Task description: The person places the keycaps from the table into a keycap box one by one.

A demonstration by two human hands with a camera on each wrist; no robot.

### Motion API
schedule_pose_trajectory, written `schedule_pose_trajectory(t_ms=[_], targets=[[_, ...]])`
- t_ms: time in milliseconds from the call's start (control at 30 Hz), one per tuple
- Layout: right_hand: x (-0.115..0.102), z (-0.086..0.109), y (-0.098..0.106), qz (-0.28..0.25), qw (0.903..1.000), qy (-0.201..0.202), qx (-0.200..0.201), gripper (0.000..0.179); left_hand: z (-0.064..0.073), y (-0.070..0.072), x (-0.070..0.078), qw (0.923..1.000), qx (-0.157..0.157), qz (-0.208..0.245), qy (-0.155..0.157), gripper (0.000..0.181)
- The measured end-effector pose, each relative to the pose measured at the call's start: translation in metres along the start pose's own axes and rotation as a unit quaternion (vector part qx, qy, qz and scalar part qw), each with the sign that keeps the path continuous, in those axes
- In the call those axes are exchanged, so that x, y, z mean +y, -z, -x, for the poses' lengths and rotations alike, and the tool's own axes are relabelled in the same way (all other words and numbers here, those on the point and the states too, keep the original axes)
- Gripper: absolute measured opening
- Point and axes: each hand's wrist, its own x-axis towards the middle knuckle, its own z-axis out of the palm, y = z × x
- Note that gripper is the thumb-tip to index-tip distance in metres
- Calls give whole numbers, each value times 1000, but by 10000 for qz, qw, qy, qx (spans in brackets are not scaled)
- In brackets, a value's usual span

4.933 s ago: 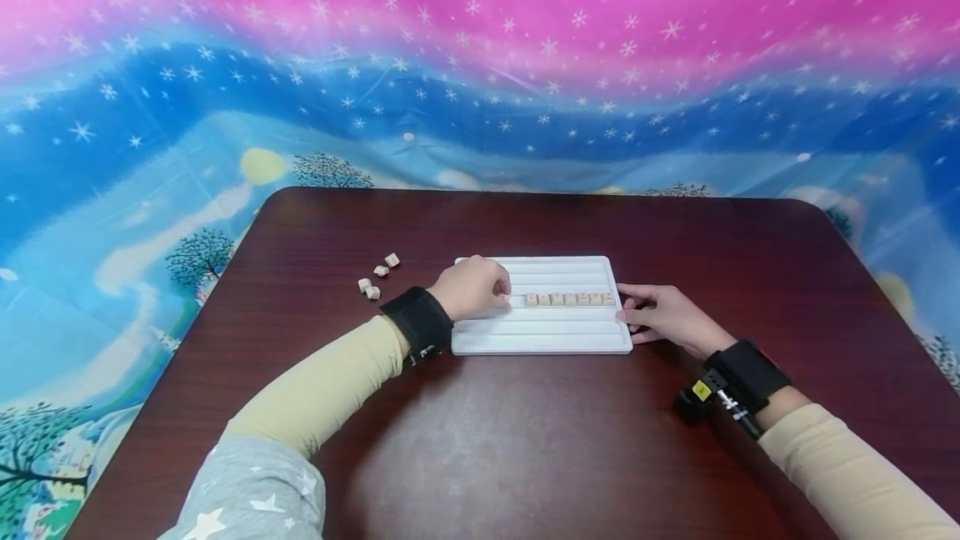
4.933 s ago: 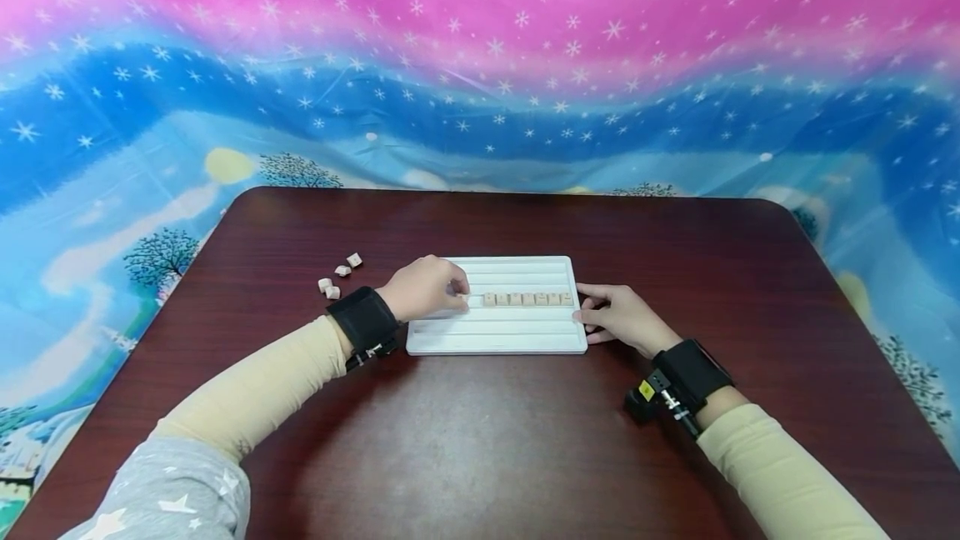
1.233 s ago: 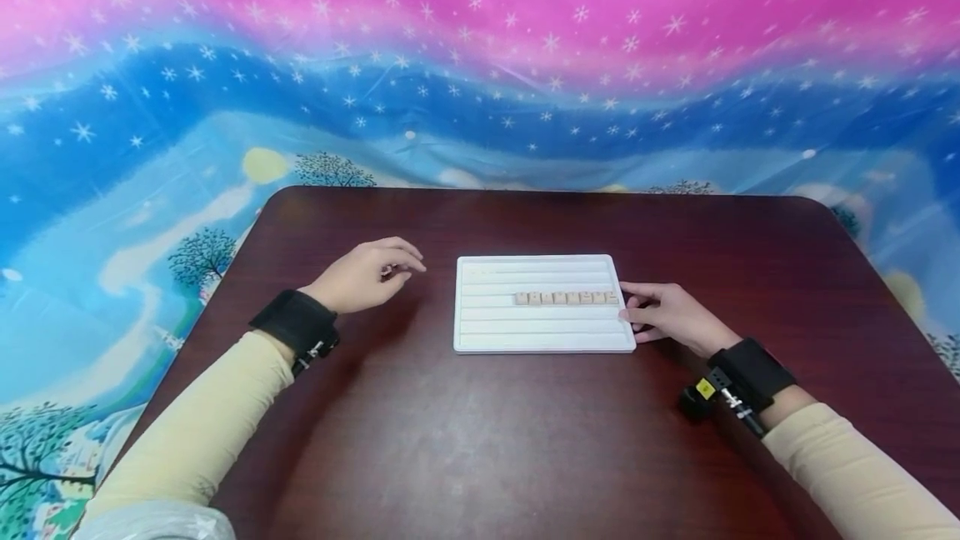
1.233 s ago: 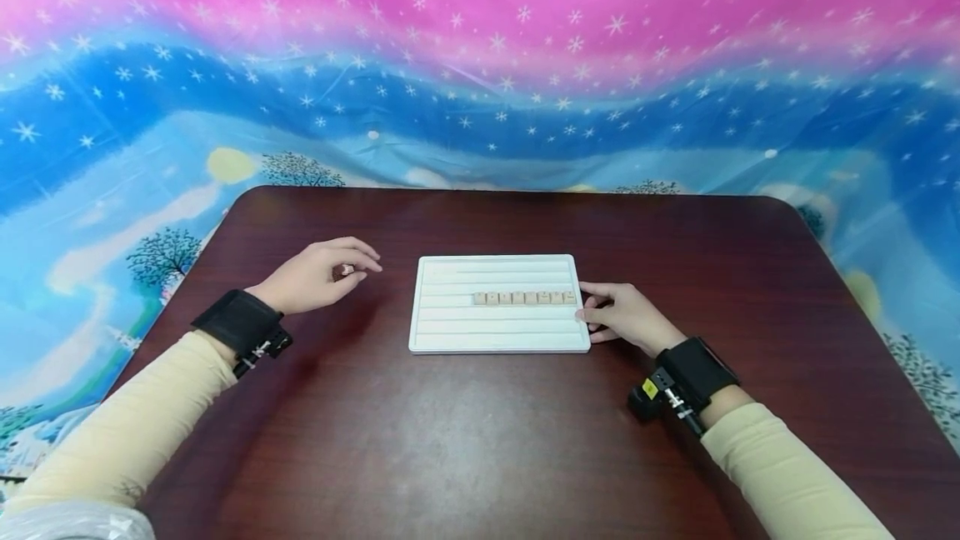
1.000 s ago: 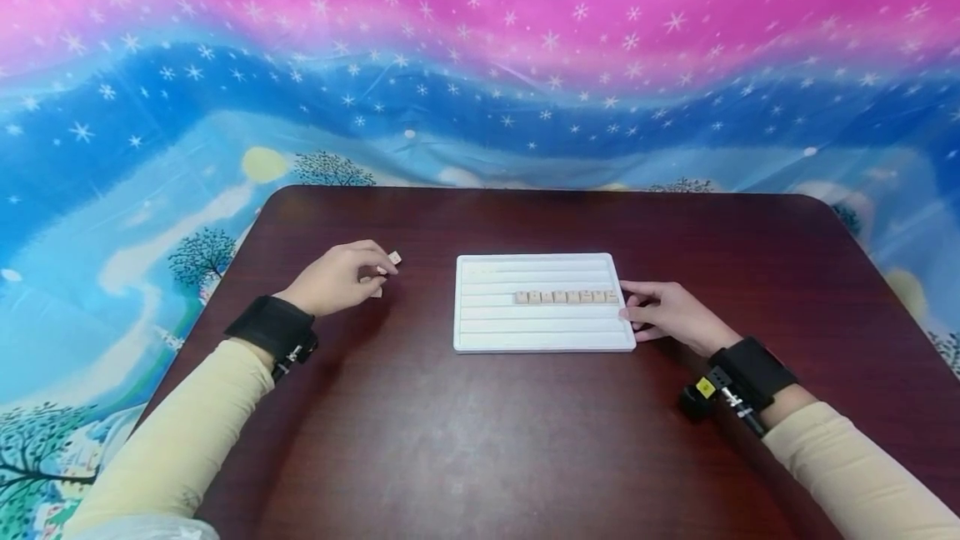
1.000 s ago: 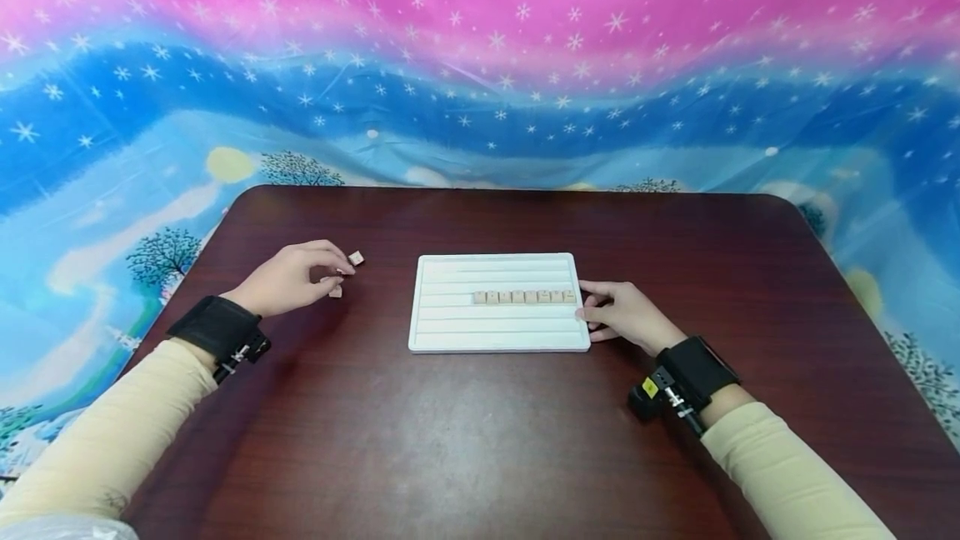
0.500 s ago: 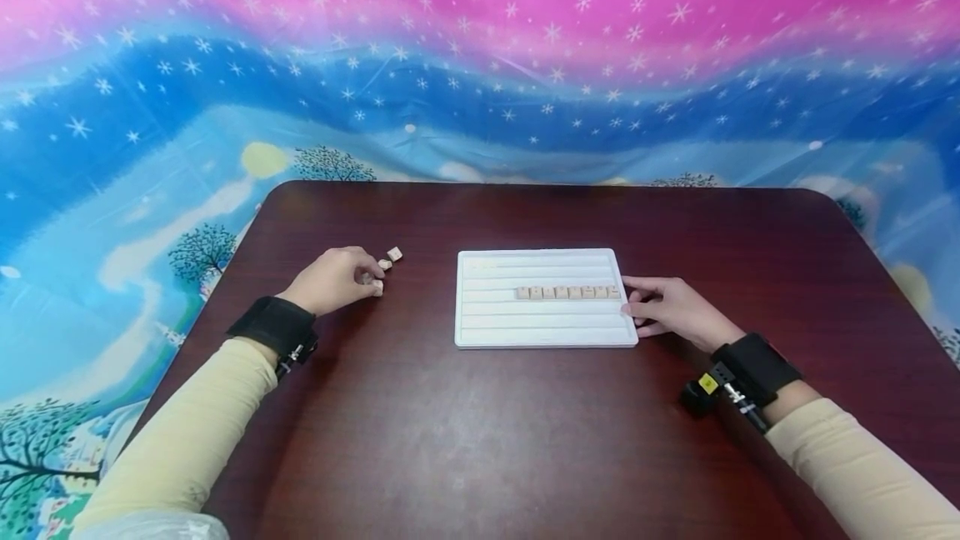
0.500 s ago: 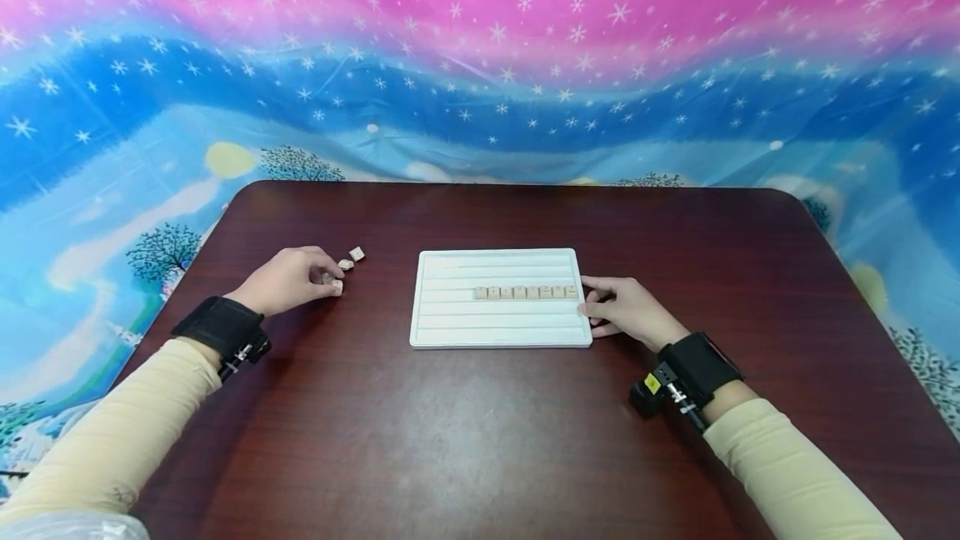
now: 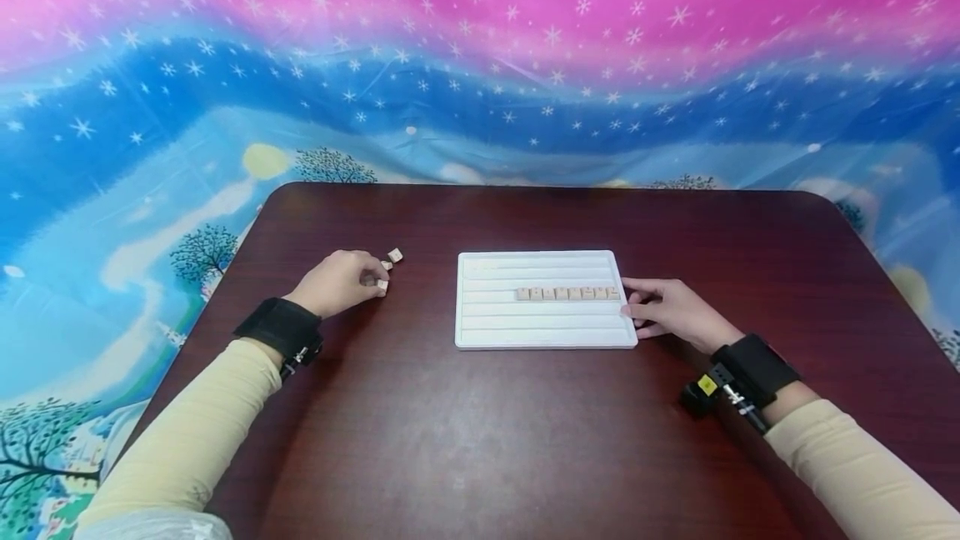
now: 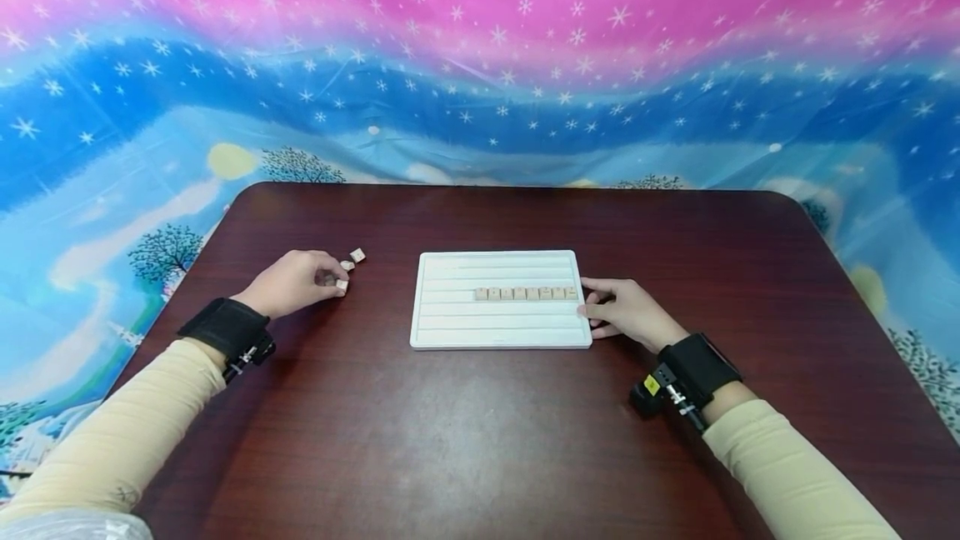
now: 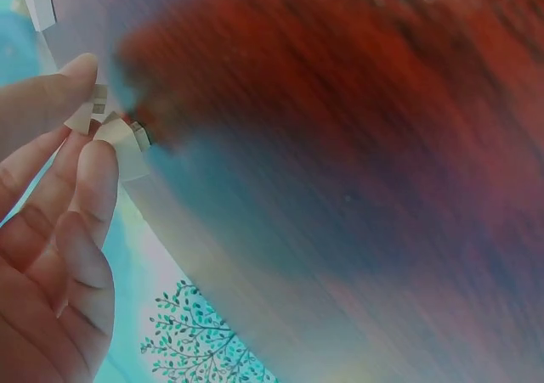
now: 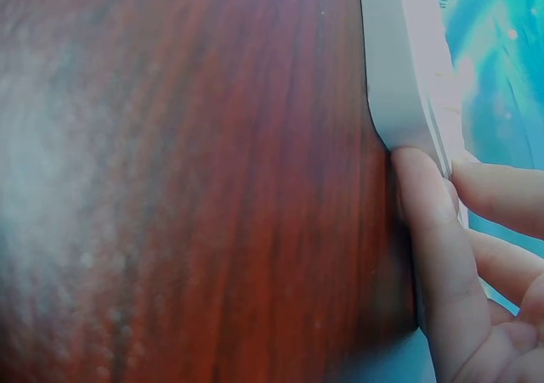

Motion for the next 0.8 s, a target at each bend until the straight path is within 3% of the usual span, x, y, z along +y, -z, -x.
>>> schedule_pose_trajectory(t_ms=[500,800], targets=[[-1,2,-1,-14,10000,38,-25,69,2,-5,18,9990,252,130,-332,12],[0,2,0,15,10000,44,-34,70,-7,-10,33,9980,292,62,-557,11]])
